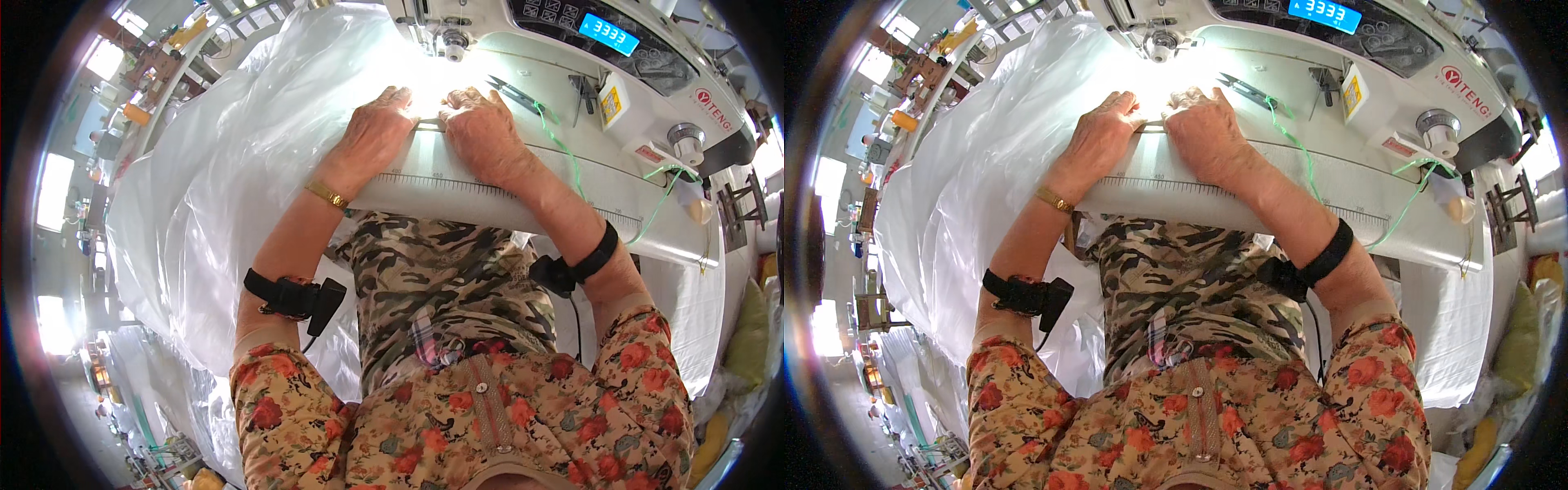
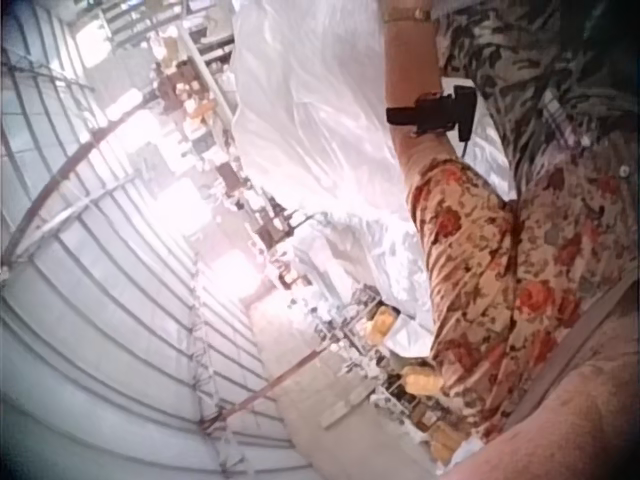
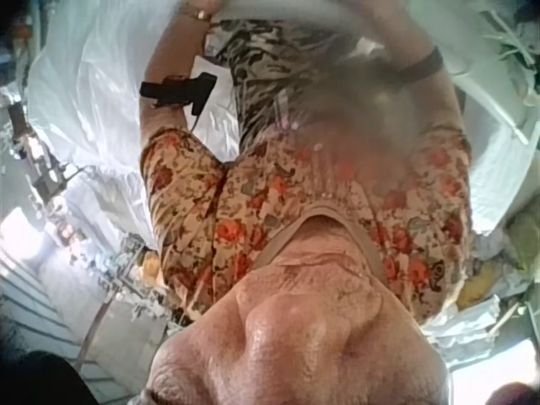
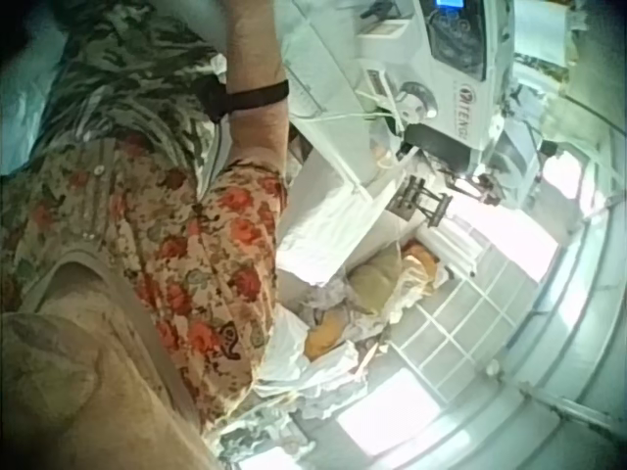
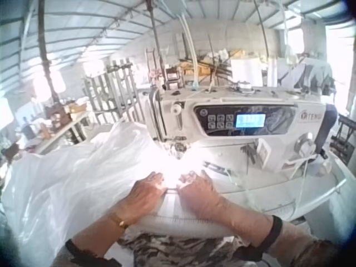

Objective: Sewing the edges of a large white woven plastic sheet using an industrial sewing machine.

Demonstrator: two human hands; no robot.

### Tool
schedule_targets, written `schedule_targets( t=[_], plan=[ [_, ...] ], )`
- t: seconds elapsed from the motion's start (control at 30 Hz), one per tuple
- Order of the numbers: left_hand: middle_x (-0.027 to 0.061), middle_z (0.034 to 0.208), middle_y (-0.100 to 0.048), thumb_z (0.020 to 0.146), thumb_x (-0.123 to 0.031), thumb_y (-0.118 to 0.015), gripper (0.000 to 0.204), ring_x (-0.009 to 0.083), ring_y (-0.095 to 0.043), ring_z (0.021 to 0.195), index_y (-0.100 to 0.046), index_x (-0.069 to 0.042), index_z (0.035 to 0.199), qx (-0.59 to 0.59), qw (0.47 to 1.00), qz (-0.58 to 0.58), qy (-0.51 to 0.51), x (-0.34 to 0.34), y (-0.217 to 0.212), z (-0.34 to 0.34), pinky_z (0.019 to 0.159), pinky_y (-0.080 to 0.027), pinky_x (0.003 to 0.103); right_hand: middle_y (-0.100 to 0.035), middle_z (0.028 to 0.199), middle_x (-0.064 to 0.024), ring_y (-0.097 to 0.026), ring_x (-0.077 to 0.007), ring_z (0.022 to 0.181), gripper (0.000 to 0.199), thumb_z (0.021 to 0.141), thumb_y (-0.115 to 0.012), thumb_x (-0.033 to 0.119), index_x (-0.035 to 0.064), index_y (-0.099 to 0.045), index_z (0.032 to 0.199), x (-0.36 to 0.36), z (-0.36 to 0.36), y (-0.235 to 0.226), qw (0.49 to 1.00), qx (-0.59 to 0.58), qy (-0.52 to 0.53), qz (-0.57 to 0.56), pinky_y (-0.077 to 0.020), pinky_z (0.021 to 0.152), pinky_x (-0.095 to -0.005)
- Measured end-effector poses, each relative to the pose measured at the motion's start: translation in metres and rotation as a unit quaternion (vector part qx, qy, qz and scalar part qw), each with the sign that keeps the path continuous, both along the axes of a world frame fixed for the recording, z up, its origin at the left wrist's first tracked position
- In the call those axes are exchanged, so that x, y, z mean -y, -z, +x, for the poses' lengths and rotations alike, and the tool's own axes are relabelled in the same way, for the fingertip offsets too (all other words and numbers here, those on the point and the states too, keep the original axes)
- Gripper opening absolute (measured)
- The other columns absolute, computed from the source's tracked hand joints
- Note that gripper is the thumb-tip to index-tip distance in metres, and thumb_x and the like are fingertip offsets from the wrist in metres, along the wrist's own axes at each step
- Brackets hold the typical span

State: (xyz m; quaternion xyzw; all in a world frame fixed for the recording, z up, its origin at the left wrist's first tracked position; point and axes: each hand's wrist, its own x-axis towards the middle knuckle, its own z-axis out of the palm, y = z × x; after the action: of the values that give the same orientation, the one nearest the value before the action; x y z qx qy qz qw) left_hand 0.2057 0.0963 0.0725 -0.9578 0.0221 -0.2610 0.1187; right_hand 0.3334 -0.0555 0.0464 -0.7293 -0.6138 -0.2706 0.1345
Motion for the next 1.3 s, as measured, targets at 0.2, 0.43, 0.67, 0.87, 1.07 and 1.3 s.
schedule_targets(
  t=[0.2, 0.43, 0.67, 0.87, 1.07, 1.3],
  plan=[
    [0.0185, 0.109, -0.059, 0.089, -0.015, -0.056, 0.02, 0.0326, -0.057, 0.106, -0.066, 0.001, 0.096, 0.039, 0.997, 0.056, 0.019, -0.019, 0.007, 0.014, 0.09, -0.049, 0.042, -0.068, 0.094, -0.016, -0.065, -0.0306, 0.101, 0.012, 0.079, -0.059, 0.007, 0.0052, -0.07, 0.083, -0.003, 0.002, 0.001, 1.0, -0.012, 0.016, 0.013, -0.0426, 0.098, -0.0504],
    [0.0325, 0.108, -0.06, 0.075, -0.005, -0.055, 0.014, 0.0444, -0.059, 0.107, -0.057, 0.006, 0.065, 0.024, 0.998, -0.05, 0.007, -0.031, 0.008, 0.028, 0.094, -0.049, 0.045, -0.066, 0.105, -0.0186, -0.057, -0.0375, 0.115, 0.019, 0.089, -0.054, 0.015, 0.002, -0.066, 0.095, -0.006, 0.003, -0.006, 0.991, -0.122, 0.03, -0.051, -0.0377, 0.103, -0.0551],
    [0.0308, 0.1, -0.061, 0.076, -0.004, -0.055, 0.011, 0.0422, -0.059, 0.106, -0.058, 0.006, 0.073, 0.035, 0.999, -0.015, -0.003, -0.042, 0.012, 0.041, 0.094, -0.049, 0.044, -0.064, 0.103, -0.016, -0.058, -0.0341, 0.105, 0.018, 0.087, -0.054, 0.015, 0.0038, -0.065, 0.096, -0.006, 0.006, -0.009, 0.994, -0.106, 0.009, -0.011, -0.0426, 0.091, -0.0493],
    [0.0327, 0.106, -0.061, 0.078, -0.006, -0.057, 0.015, 0.0415, -0.058, 0.11, -0.061, 0.007, 0.076, -0.008, 0.999, -0.012, -0.033, -0.036, 0.009, 0.045, 0.097, -0.048, 0.042, -0.063, 0.114, -0.013, -0.055, -0.0316, 0.109, 0.03, 0.091, -0.051, 0.018, 0.0059, -0.065, 0.114, -0.006, 0.007, -0.012, 0.995, -0.092, 0.027, -0.042, -0.0421, 0.09, -0.0455],
    [0.0348, 0.11, -0.059, 0.08, -0.008, -0.056, 0.017, 0.0415, -0.058, 0.111, -0.062, 0.007, 0.077, -0.046, 0.997, -0.028, -0.061, -0.033, 0.003, 0.048, 0.101, -0.045, 0.042, -0.062, 0.116, -0.0136, -0.054, -0.0318, 0.11, 0.031, 0.09, -0.052, 0.019, 0.0059, -0.065, 0.115, -0.006, 0.003, -0.011, 0.994, -0.102, 0.03, -0.03, -0.0416, 0.091, -0.0464],
    [0.0237, 0.118, -0.062, 0.086, -0.006, -0.054, 0.018, 0.0353, -0.057, 0.114, -0.065, 0.003, 0.095, -0.161, 0.97, -0.152, -0.103, -0.014, -0.037, 0.005, 0.099, -0.046, 0.04, -0.062, 0.117, -0.0171, -0.054, -0.0343, 0.113, 0.034, 0.09, -0.057, 0.023, 0.0023, -0.064, 0.116, 0.003, 0.0, -0.016, 0.992, -0.127, -0.02, -0.02, -0.0392, 0.099, -0.0451]
  ],
)
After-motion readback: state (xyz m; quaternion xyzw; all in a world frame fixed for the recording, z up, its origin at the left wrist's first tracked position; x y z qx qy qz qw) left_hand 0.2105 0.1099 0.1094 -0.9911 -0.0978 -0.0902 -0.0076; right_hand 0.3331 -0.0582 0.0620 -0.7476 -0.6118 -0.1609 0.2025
